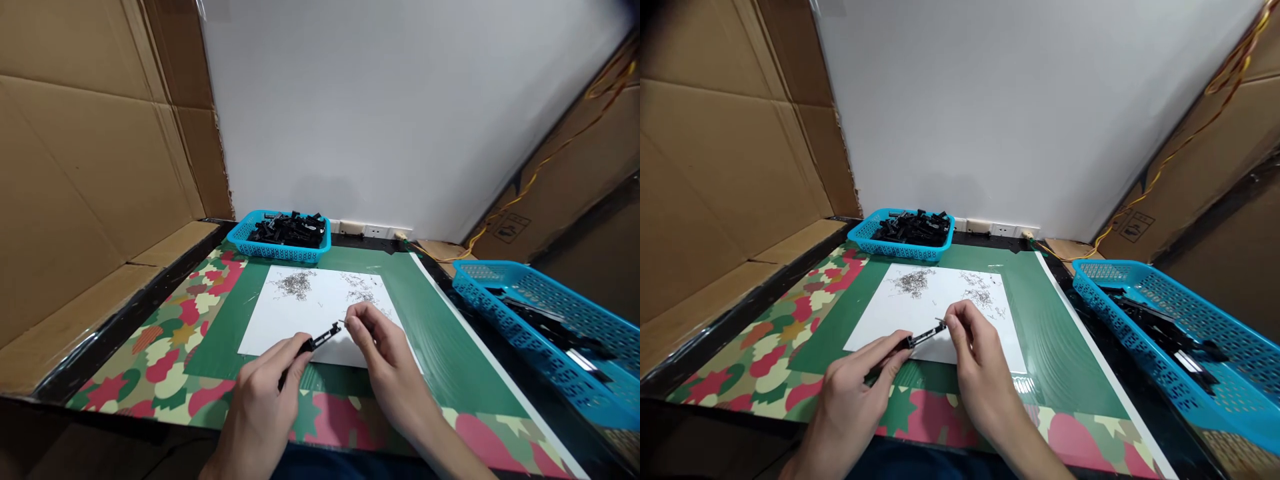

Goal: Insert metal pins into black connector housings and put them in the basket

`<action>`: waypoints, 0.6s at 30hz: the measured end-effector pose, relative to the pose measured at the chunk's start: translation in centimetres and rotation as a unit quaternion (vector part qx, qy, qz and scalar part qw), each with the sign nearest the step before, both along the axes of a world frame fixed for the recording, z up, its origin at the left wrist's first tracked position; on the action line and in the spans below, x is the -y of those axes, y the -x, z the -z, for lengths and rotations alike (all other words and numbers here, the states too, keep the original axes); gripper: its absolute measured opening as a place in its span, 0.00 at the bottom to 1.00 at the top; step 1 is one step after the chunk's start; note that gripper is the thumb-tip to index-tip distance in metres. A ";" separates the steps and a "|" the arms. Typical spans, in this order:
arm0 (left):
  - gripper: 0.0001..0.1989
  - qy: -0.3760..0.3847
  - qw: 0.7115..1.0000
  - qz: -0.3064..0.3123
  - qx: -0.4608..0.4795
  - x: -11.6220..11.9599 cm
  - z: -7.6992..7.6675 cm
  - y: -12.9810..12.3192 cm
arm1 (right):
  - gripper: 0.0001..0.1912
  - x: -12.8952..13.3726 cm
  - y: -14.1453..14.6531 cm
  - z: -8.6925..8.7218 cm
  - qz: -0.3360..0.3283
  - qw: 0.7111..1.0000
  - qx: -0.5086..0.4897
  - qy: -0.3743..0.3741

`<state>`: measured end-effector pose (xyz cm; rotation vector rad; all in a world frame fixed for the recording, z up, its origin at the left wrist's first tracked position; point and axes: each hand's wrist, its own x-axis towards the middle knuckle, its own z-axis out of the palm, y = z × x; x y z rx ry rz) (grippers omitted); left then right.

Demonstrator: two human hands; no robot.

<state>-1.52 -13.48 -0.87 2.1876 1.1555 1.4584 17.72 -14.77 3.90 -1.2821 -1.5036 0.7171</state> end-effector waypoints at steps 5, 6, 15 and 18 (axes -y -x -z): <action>0.09 0.066 0.998 -0.012 -0.020 -0.2 -0.9 0.2 | 0.11 1.3 -1.3 -0.7 -0.062 0.985 0.156 0.031; 0.08 0.081 0.996 -0.013 -0.027 -0.3 -1.1 0.3 | 0.09 1.4 -1.5 -0.7 -0.083 0.979 0.184 0.042; 0.09 0.146 0.989 -0.002 -0.030 -0.3 -1.4 0.2 | 0.07 0.5 -1.1 -0.4 -0.160 0.951 0.253 0.074; 0.09 0.152 0.988 0.001 -0.022 -0.4 -1.3 0.2 | 0.08 0.3 -0.6 -0.2 -0.172 0.950 0.255 0.057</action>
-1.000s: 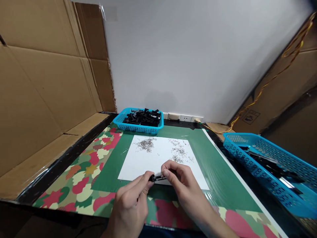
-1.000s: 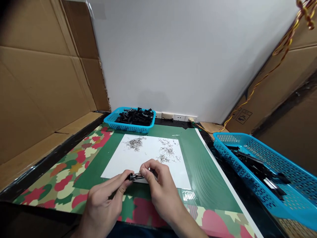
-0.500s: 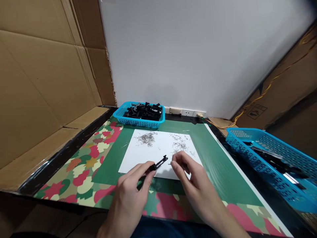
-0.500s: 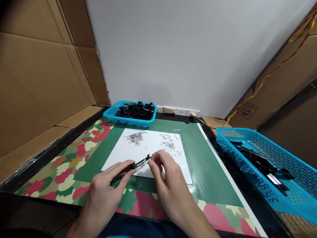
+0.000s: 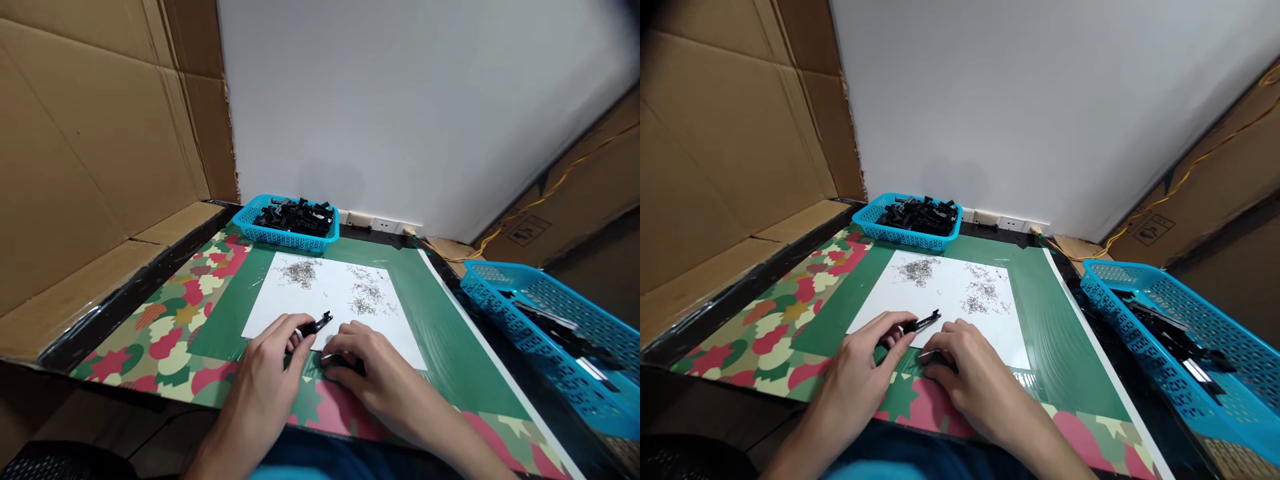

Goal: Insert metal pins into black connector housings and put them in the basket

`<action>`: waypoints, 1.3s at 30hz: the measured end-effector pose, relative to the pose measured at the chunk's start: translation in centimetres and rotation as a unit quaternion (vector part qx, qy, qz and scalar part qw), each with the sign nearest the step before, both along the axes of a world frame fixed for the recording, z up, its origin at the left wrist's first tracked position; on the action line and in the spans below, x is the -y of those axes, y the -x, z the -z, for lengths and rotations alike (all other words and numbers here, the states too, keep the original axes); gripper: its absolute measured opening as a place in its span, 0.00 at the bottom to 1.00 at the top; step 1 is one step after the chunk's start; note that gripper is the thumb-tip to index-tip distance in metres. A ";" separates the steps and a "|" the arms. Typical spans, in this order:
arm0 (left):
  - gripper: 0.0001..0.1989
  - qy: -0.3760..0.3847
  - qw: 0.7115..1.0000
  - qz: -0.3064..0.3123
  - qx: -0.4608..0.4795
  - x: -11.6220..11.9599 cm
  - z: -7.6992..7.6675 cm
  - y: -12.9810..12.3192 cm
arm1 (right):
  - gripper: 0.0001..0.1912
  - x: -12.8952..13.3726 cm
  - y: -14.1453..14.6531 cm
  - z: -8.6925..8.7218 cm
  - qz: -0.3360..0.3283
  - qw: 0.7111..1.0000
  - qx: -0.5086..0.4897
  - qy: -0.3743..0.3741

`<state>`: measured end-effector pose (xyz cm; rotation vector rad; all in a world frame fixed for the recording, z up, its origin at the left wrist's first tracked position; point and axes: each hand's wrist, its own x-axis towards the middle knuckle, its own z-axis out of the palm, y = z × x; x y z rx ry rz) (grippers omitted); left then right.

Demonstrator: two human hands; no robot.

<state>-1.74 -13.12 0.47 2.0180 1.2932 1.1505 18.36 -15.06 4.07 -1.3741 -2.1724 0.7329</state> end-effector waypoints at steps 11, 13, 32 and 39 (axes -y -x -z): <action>0.08 0.079 0.997 -0.004 0.026 0.0 0.0 -0.1 | 0.10 -0.4 0.6 0.9 -0.022 0.998 0.062 0.013; 0.07 0.081 0.996 -0.008 0.028 0.1 0.0 -0.1 | 0.10 -0.2 0.6 0.8 -0.030 0.998 0.053 0.019; 0.08 0.093 0.995 -0.009 0.020 -0.1 0.3 0.1 | 0.08 0.4 -2.5 -1.7 -0.031 0.994 0.106 0.026; 0.07 0.083 0.996 0.003 0.017 -0.2 0.6 0.0 | 0.18 -3.0 -11.5 -2.4 0.084 0.970 0.228 0.006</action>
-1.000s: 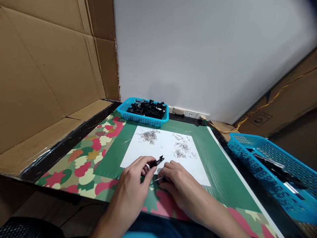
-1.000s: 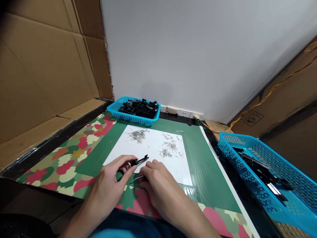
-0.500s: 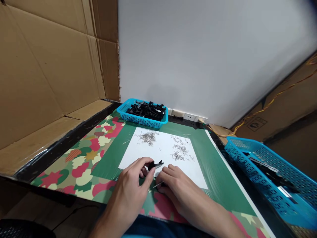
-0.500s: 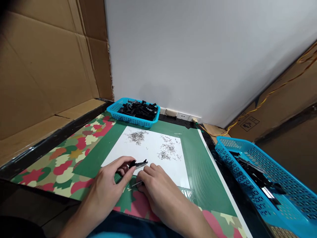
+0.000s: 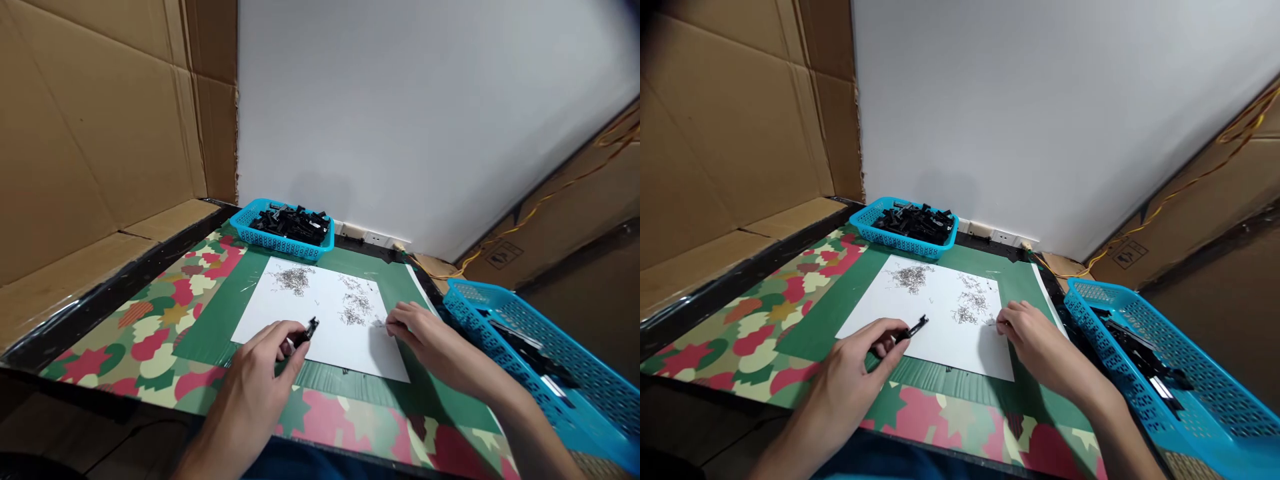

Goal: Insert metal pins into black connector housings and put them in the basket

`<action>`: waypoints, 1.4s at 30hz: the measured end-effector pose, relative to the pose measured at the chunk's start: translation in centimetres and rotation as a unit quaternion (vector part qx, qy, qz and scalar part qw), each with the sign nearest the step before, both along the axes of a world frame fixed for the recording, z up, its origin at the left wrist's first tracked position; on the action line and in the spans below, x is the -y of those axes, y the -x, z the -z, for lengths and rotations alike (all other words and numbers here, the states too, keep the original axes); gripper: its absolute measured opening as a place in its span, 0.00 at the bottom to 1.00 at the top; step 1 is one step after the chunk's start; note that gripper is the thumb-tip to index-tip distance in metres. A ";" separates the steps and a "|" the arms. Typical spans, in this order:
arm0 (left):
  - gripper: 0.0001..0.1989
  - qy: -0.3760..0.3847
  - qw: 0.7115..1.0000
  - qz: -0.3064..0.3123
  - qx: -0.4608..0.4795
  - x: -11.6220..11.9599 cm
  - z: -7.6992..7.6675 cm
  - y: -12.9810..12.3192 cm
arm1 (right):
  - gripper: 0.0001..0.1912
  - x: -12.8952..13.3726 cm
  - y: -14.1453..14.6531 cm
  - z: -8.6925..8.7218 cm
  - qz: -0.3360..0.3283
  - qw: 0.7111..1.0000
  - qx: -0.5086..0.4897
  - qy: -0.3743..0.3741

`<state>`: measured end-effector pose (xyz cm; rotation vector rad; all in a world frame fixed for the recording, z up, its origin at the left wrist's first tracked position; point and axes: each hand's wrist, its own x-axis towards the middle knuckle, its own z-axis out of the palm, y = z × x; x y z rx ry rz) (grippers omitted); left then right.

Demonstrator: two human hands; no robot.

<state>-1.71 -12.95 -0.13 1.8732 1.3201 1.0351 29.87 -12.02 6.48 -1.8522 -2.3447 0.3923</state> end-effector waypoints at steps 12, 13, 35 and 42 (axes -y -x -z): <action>0.07 -0.019 1.000 0.001 -0.014 -0.1 0.2 -0.1 | 0.13 -5.3 -3.1 1.9 0.051 0.995 -0.088 0.008; 0.07 -0.023 1.000 0.002 -0.016 -0.1 0.2 -0.1 | 0.14 -5.4 -3.2 2.2 0.055 0.994 -0.097 0.007; 0.10 -0.035 0.999 0.012 -0.029 0.2 -0.9 -0.1 | 0.19 -5.9 -4.7 4.6 0.069 0.978 -0.198 0.020; 0.15 -0.030 0.999 0.022 0.022 0.1 -0.6 0.3 | 0.17 -6.1 -4.7 5.0 0.057 0.976 -0.207 0.030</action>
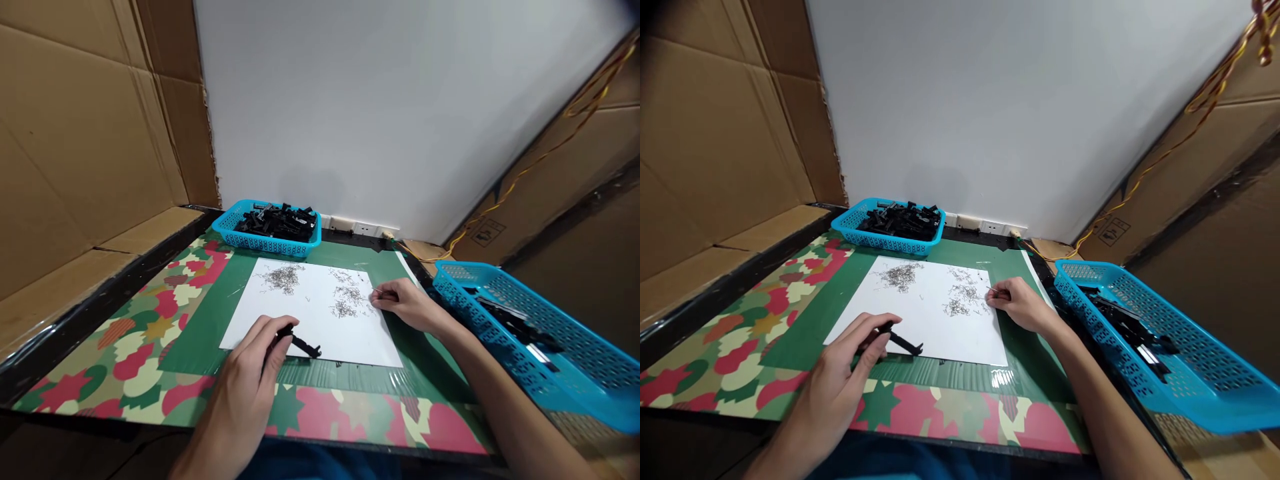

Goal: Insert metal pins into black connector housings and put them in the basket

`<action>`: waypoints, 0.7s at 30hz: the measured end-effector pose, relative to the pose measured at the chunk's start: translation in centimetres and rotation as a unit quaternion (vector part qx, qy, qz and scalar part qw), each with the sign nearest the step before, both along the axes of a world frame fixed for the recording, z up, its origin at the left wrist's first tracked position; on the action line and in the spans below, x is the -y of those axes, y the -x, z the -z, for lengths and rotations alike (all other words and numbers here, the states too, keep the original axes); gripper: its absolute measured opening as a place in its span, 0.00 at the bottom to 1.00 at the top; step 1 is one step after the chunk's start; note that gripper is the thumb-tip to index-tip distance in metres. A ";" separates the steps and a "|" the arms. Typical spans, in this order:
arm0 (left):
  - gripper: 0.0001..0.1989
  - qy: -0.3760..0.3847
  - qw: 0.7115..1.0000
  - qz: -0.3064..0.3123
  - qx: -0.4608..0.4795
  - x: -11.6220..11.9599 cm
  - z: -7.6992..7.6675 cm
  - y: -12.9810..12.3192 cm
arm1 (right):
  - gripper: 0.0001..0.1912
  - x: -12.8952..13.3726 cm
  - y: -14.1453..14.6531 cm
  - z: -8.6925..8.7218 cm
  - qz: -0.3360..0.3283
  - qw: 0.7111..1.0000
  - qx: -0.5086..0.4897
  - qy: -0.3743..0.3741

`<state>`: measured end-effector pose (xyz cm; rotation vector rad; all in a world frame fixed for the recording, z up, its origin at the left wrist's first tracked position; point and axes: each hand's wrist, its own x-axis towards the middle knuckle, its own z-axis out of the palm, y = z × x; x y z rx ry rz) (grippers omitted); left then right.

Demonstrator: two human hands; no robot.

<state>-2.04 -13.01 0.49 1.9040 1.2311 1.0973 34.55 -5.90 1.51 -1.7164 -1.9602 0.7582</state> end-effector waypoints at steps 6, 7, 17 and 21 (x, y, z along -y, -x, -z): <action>0.18 0.032 0.998 0.002 0.050 0.0 -0.3 0.2 | 0.16 0.0 0.2 -0.2 -0.007 1.000 -0.004 -0.003; 0.18 0.038 0.998 0.003 0.051 0.0 -0.3 0.2 | 0.17 0.0 0.1 -0.3 -0.005 1.000 -0.005 -0.003; 0.17 0.053 0.997 0.022 0.046 0.1 -0.3 0.2 | 0.20 0.1 0.1 -0.3 -0.012 1.000 -0.021 -0.006; 0.17 0.057 0.997 0.028 0.044 0.0 -0.2 0.2 | 0.18 0.1 0.3 -0.4 -0.014 0.999 -0.026 -0.013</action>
